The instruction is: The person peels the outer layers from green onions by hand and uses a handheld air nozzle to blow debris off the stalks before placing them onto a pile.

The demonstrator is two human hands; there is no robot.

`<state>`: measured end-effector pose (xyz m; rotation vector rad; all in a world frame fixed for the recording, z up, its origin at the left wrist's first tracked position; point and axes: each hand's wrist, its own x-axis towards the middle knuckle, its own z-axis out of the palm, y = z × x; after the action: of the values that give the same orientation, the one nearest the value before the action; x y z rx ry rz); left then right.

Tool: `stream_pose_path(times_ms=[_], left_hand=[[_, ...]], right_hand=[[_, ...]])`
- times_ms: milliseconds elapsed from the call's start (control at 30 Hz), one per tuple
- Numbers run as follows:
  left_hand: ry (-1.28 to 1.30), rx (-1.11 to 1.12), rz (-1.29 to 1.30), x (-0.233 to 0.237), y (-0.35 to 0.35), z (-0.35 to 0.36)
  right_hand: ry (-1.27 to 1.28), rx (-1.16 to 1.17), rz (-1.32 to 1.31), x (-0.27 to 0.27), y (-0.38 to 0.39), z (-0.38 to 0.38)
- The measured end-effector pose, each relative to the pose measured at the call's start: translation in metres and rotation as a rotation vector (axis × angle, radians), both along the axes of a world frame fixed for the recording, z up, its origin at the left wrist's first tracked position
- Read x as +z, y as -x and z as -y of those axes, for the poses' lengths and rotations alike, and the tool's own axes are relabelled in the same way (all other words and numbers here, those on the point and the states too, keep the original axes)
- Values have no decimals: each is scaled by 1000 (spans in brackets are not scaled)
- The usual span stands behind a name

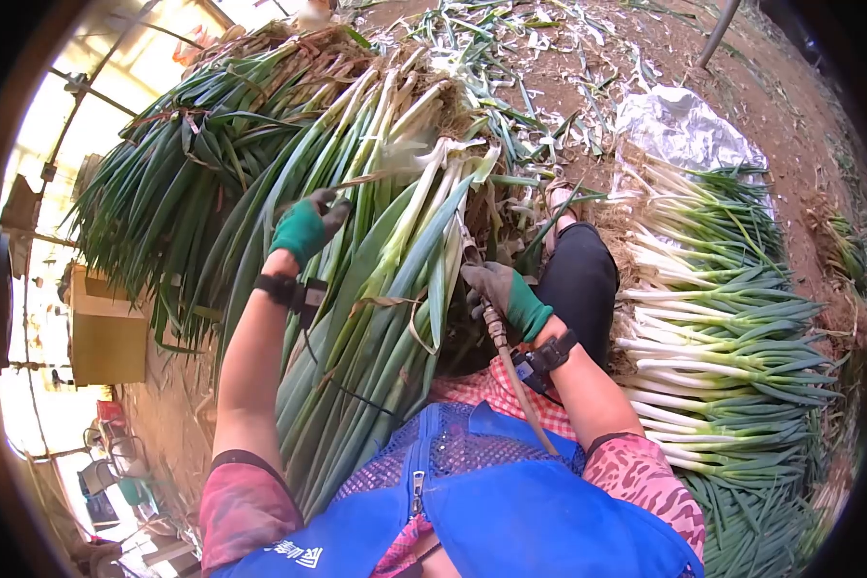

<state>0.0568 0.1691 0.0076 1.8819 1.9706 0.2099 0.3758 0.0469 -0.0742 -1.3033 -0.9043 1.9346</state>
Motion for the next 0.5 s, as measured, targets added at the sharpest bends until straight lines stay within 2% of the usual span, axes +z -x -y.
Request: stream_pose_path(times_ms=[100,133,200,233,333,367,400,467,500], left_hand=[[-70,145,-408,-29,-18,-18],[19,178,-252,-52,-14,-28],[16,191,-387,-68,-28,-23],[-24,169,-350,-66,-26,-25],[152,166,-362,-57,-11,-46],[29,113,-392,-52,-3,-45],[37,134,-465,-44,7,-47],[-131,127,-414,-25,34,-38],[-138,106,-516,1,37,-26]], right_hand=[[59,-44,10,-11,4,1],[90,-63,20,-16,5,0],[25,-36,162,-30,4,-6],[-21,-26,231,-35,3,-10],[-109,0,375,-53,2,-10],[-118,-1,383,-56,3,-13],[-125,-6,393,-59,1,-15],[-123,-15,371,-59,-1,-13],[-119,-14,358,-59,0,-11]])
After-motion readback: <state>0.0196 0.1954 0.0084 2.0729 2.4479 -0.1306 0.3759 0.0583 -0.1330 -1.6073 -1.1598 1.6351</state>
